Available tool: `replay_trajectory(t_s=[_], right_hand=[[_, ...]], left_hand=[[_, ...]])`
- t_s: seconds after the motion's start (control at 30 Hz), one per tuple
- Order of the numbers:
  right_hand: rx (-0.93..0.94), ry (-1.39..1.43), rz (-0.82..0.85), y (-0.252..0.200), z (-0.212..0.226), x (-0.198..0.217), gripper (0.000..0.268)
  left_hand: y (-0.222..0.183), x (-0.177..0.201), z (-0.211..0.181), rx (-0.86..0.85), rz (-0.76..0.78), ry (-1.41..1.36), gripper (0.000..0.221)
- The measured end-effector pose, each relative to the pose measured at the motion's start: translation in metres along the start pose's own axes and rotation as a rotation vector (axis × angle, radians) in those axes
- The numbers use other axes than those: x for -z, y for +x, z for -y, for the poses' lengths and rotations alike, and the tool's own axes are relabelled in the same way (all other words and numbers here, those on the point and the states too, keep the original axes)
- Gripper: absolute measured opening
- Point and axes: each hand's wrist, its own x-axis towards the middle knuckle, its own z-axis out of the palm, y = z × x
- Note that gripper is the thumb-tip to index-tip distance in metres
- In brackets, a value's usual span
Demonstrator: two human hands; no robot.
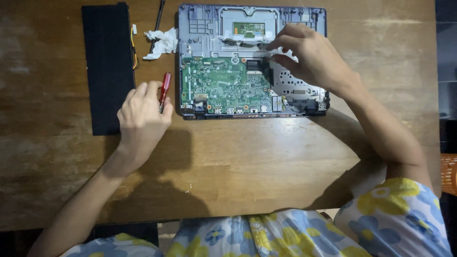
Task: Disassembling a laptop by removing internal screws, the battery, and the motherboard using a screwdriver.
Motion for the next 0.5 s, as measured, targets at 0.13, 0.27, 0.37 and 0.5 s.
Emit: replay_trajectory(t_s=[0.13,0.27,0.37,0.5], right_hand=[[-0.035,0.044,0.022,0.0,0.005,-0.001,0.02],[-0.058,0.035,0.073,0.0,0.003,-0.011,0.041],[-0.068,0.05,0.079,0.003,0.004,-0.013,0.038],[-0.078,0.061,0.076,0.002,0.0,-0.016,0.022]], left_hand=[[0.008,0.008,-0.001,-0.033,0.005,0.099,0.027],[0.031,0.026,-0.008,-0.128,-0.054,0.002,0.027],[0.053,0.034,-0.016,-0.157,0.046,-0.182,0.031],[0.07,0.026,-0.017,-0.203,0.153,-0.351,0.031]])
